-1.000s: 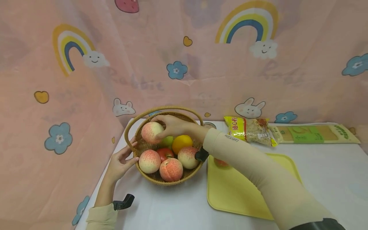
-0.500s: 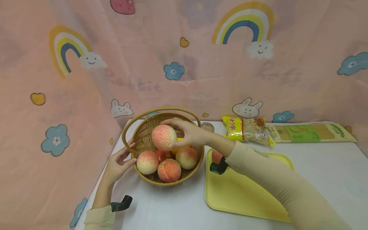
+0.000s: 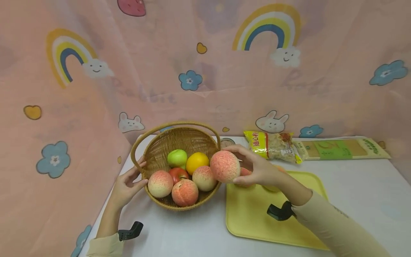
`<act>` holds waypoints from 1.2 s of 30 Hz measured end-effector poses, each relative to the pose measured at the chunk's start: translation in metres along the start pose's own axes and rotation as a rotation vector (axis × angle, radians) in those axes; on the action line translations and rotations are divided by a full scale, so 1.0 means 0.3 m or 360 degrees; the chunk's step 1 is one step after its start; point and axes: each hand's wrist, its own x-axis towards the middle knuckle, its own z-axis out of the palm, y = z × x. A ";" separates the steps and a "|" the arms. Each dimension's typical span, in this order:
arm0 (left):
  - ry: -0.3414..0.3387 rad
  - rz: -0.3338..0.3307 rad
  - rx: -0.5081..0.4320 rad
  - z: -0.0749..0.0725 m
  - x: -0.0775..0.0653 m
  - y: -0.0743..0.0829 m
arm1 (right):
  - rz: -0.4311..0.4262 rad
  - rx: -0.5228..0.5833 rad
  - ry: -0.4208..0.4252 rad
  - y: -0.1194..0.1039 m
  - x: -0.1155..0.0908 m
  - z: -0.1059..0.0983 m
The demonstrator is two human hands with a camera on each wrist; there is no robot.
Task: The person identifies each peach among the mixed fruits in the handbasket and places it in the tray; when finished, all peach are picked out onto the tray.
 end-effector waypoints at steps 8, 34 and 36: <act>-0.0002 0.0042 -0.0028 -0.025 -0.018 0.007 | -0.0008 -0.0121 0.0313 0.048 -0.213 -0.088; -0.0048 0.0154 -0.0164 -0.008 -0.012 -0.004 | 0.0618 -0.0416 0.0562 0.195 -0.665 -0.319; -0.0047 0.0171 -0.0175 -0.004 -0.009 -0.007 | 0.0662 -0.0407 0.0543 0.206 -0.671 -0.328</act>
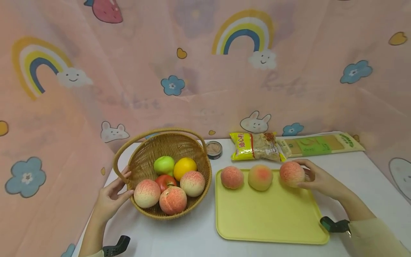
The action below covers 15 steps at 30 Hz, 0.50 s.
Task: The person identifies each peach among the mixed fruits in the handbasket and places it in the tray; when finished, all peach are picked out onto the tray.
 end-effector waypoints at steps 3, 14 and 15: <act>0.0013 0.0000 0.0001 -0.001 -0.007 0.000 | 0.0066 -0.0008 -0.0029 0.017 0.008 0.001; 0.0039 -0.0044 0.0056 0.001 0.000 0.008 | 0.0156 0.0082 -0.0157 0.066 -0.004 -0.014; 0.0042 -0.0045 0.0057 0.002 -0.002 0.009 | 0.0161 0.0081 -0.0169 0.066 -0.003 -0.018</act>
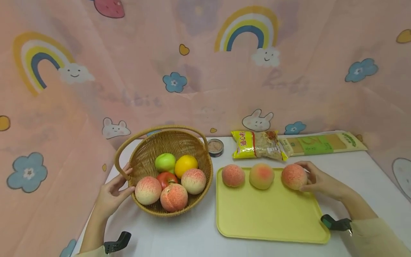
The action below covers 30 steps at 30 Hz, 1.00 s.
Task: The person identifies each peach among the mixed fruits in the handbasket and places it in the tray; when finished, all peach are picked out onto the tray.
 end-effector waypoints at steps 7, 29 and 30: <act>0.0027 -0.0018 0.0035 -0.001 -0.024 0.009 | 0.0131 -0.0077 -0.0054 -0.017 0.014 0.005; 0.0012 -0.0067 0.0134 -0.012 -0.004 -0.013 | -0.0015 -0.0167 -0.0032 -0.087 -0.002 -0.015; 0.0005 -0.0074 0.0138 -0.008 0.004 -0.015 | -0.0031 -0.0170 -0.0014 -0.095 -0.009 -0.014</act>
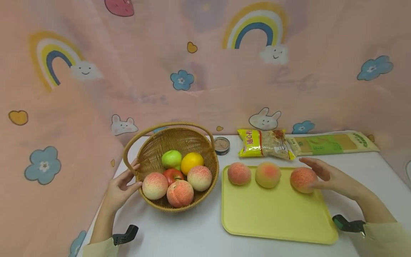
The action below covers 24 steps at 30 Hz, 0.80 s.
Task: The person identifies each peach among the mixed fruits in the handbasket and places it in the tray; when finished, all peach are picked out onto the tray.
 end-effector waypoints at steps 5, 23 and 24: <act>-0.0020 -0.0029 0.0021 0.017 0.025 -0.007 | -0.0128 -0.0034 0.0063 -0.064 -0.015 0.006; 0.0032 0.0007 -0.0087 0.009 0.011 0.005 | -0.0546 0.0108 -0.0207 -0.336 0.168 0.140; 0.0036 0.0005 -0.0087 0.008 0.009 0.006 | -0.0558 0.0115 -0.0232 -0.351 0.183 0.155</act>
